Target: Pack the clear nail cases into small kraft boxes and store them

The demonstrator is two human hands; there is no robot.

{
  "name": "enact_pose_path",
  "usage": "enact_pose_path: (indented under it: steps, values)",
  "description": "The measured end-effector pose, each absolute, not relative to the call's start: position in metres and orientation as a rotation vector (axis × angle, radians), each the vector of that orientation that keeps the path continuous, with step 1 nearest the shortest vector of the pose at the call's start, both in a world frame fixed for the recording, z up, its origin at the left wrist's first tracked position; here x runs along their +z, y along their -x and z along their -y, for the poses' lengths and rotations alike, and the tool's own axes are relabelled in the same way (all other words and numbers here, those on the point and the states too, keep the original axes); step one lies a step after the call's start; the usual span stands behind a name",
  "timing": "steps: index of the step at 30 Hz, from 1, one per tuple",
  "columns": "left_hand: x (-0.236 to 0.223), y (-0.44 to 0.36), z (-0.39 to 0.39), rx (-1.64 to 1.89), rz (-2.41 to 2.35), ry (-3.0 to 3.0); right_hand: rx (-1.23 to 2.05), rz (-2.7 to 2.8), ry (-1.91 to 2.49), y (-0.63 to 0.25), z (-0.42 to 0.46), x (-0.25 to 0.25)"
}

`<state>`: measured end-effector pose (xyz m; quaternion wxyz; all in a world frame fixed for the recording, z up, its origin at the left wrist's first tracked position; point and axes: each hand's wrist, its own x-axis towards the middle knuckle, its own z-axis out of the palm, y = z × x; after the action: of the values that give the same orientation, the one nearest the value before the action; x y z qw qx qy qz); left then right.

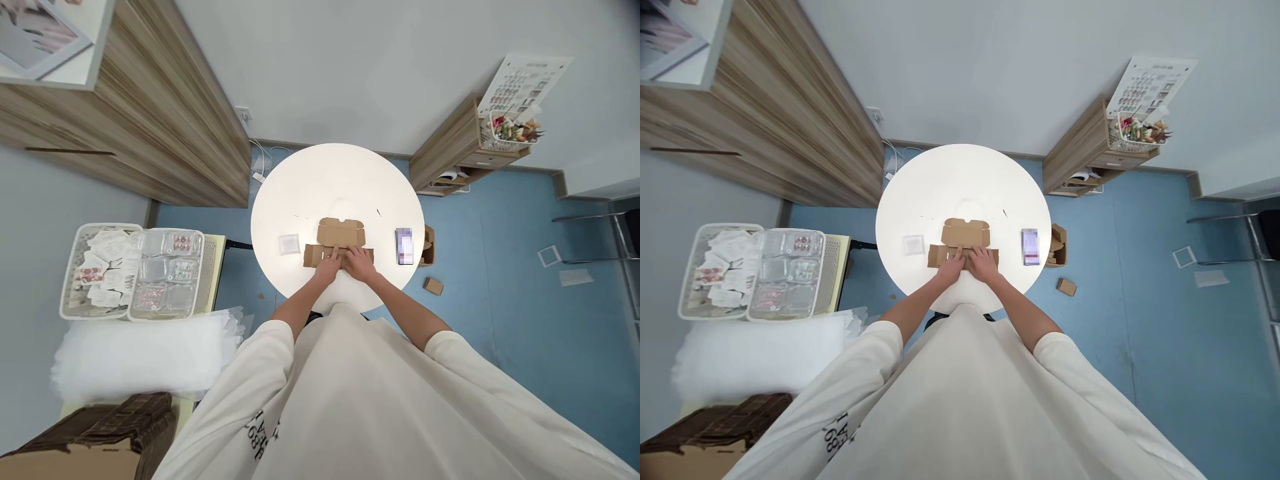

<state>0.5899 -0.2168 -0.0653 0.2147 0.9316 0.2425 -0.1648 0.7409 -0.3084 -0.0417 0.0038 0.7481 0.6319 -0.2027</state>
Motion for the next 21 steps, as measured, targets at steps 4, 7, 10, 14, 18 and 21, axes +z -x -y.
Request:
enact_pose_path:
  steps: [4,7,10,14,18,21]
  values:
    - [-0.063,-0.587,0.216,-0.446,-0.671,-2.593,-0.633,-1.941,-2.293,-0.737,0.309,-0.046]
    - [-0.061,-0.585,0.215,-0.440,-0.660,-2.601,-0.625,-1.927,-2.288,-0.738,0.307,-0.049]
    - [-0.060,-0.585,0.214,-0.444,-0.661,-2.583,-0.627,-1.938,-2.271,-0.739,0.307,-0.050]
    - [-0.062,-0.583,0.213,-0.426,-0.664,-2.588,-0.616,-1.942,-2.254,-0.739,0.306,-0.050]
    - [-0.064,-0.576,0.212,-0.392,-0.648,-2.598,-0.608,-1.930,-2.270,-0.738,0.306,-0.052]
    - [-0.062,-0.566,0.212,-0.286,-0.647,-2.591,-0.610,-1.917,-2.275,-0.738,0.305,-0.053]
